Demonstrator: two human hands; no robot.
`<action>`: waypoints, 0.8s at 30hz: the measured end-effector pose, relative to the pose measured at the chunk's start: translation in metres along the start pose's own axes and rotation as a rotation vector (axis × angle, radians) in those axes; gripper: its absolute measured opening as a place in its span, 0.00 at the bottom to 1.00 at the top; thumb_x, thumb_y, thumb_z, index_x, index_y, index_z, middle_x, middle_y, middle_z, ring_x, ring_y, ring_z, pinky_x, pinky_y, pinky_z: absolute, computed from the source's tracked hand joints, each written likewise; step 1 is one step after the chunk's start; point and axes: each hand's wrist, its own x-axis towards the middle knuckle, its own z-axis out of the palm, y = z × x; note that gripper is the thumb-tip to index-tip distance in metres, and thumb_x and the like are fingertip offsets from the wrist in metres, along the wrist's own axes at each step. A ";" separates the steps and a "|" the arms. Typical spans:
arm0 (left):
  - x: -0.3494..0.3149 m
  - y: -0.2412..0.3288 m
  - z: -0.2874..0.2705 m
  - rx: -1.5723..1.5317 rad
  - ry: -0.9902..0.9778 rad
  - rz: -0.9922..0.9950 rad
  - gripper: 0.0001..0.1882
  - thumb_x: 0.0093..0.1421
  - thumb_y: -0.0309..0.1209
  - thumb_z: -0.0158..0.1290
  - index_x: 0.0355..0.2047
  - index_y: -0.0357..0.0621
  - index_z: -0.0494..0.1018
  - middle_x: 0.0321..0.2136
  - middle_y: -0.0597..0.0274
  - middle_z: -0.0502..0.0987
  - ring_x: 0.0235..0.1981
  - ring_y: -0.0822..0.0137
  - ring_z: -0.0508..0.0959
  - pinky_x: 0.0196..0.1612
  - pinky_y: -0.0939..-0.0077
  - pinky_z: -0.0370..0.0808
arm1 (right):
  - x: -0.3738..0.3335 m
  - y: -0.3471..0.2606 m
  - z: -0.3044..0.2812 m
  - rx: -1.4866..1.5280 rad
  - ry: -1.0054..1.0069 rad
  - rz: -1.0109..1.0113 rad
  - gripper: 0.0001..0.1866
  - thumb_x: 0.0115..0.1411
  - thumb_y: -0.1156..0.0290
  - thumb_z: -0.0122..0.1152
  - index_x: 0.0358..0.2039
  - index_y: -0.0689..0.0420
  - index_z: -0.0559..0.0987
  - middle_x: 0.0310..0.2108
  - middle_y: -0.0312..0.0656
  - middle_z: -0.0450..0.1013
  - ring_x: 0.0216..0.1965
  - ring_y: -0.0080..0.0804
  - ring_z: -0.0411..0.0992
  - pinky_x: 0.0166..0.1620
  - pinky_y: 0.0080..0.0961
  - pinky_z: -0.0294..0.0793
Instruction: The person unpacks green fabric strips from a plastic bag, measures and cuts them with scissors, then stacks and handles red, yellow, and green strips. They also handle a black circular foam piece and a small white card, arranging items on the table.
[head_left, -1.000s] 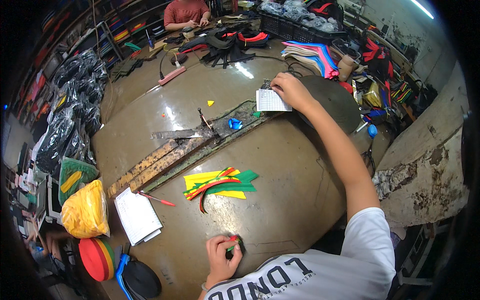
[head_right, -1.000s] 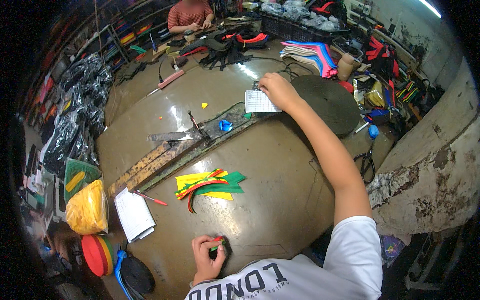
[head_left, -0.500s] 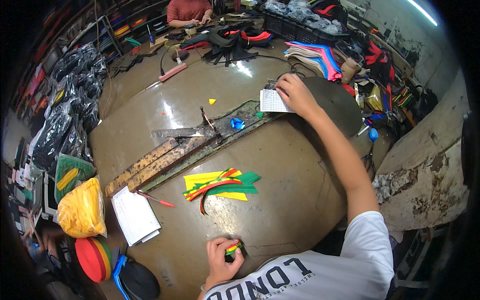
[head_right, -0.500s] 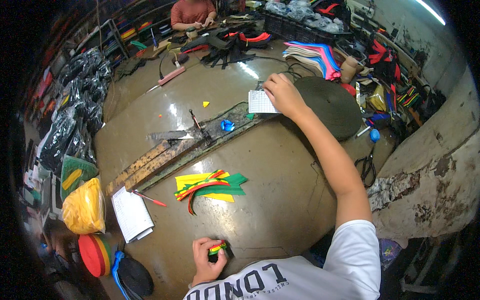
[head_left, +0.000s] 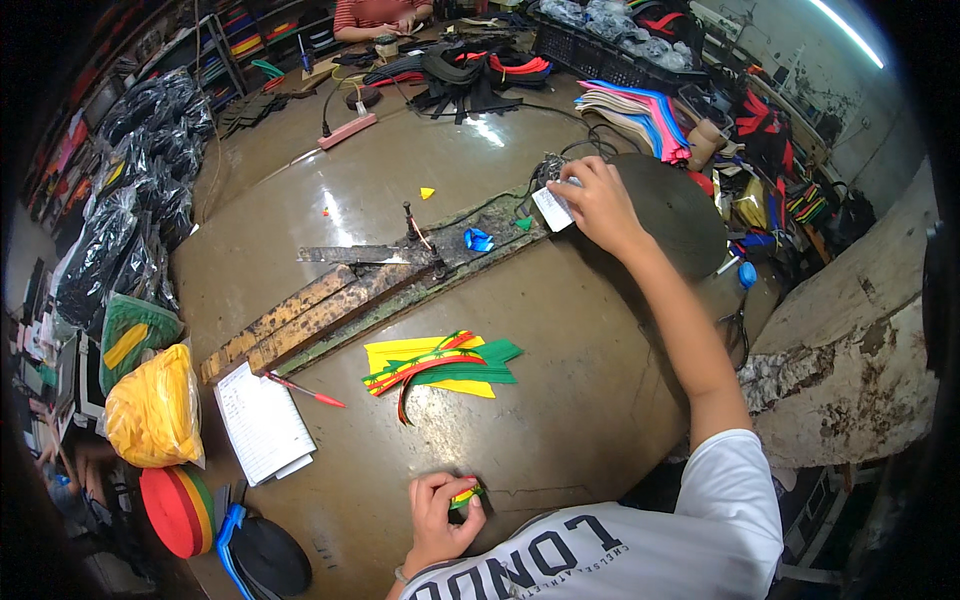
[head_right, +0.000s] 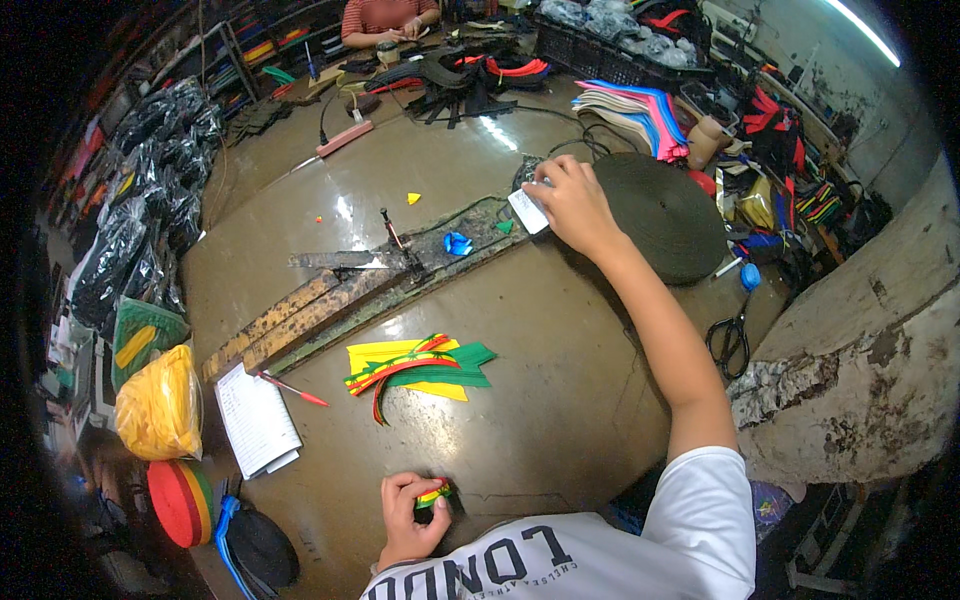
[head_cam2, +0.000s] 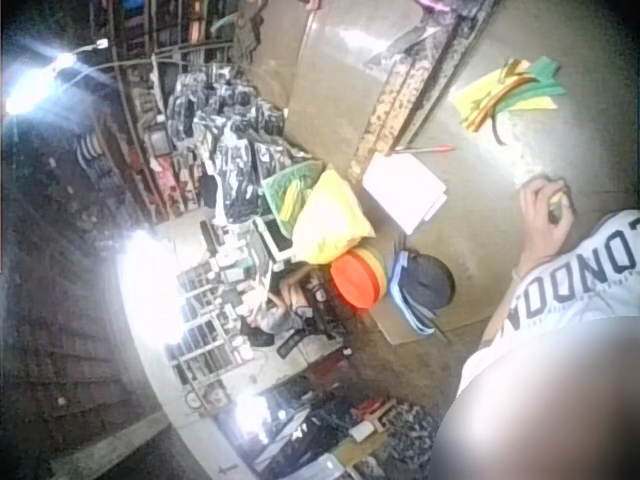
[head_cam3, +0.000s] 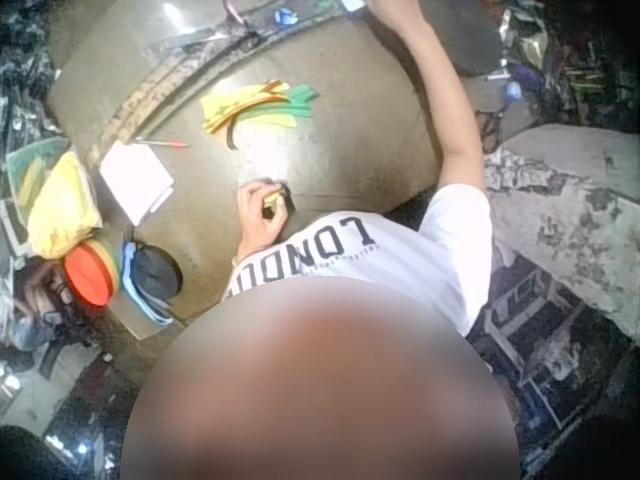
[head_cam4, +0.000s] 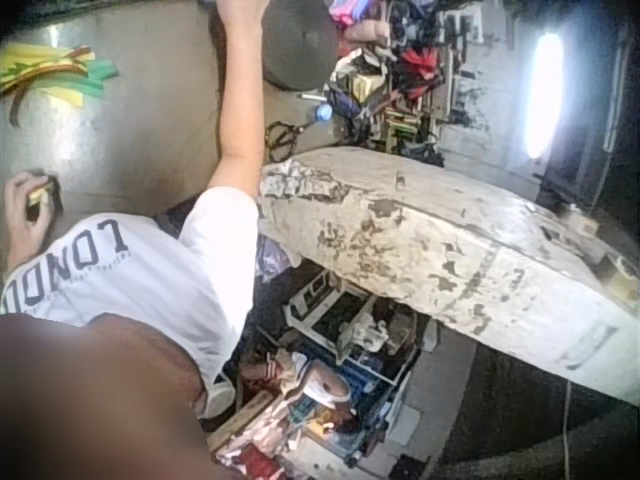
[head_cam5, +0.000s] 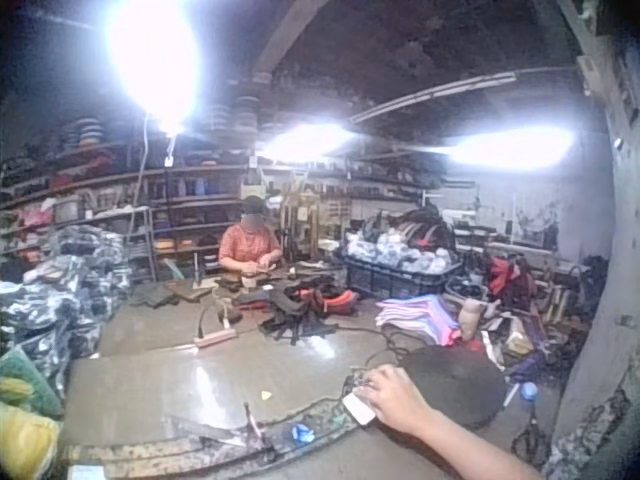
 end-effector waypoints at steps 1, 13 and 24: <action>0.000 0.000 0.000 0.007 -0.007 0.000 0.16 0.45 0.24 0.58 0.37 0.45 0.75 0.33 0.58 0.70 0.36 0.57 0.68 0.42 0.67 0.65 | 0.002 0.000 0.002 0.048 -0.016 0.020 0.14 0.48 0.78 0.61 0.37 0.55 0.81 0.39 0.42 0.72 0.46 0.41 0.68 0.48 0.35 0.69; 0.000 0.001 -0.002 0.002 -0.015 0.002 0.16 0.45 0.24 0.58 0.37 0.46 0.75 0.34 0.58 0.70 0.36 0.58 0.68 0.43 0.67 0.65 | 0.025 0.017 0.015 0.211 -0.046 0.281 0.08 0.55 0.75 0.59 0.35 0.62 0.79 0.35 0.49 0.73 0.37 0.47 0.74 0.40 0.35 0.72; -0.002 -0.003 0.000 0.017 0.011 0.032 0.14 0.45 0.27 0.59 0.35 0.46 0.76 0.33 0.57 0.69 0.38 0.57 0.69 0.43 0.66 0.66 | 0.025 0.015 0.020 -0.153 -0.078 -0.030 0.06 0.52 0.77 0.51 0.31 0.61 0.73 0.33 0.47 0.70 0.36 0.45 0.73 0.38 0.37 0.76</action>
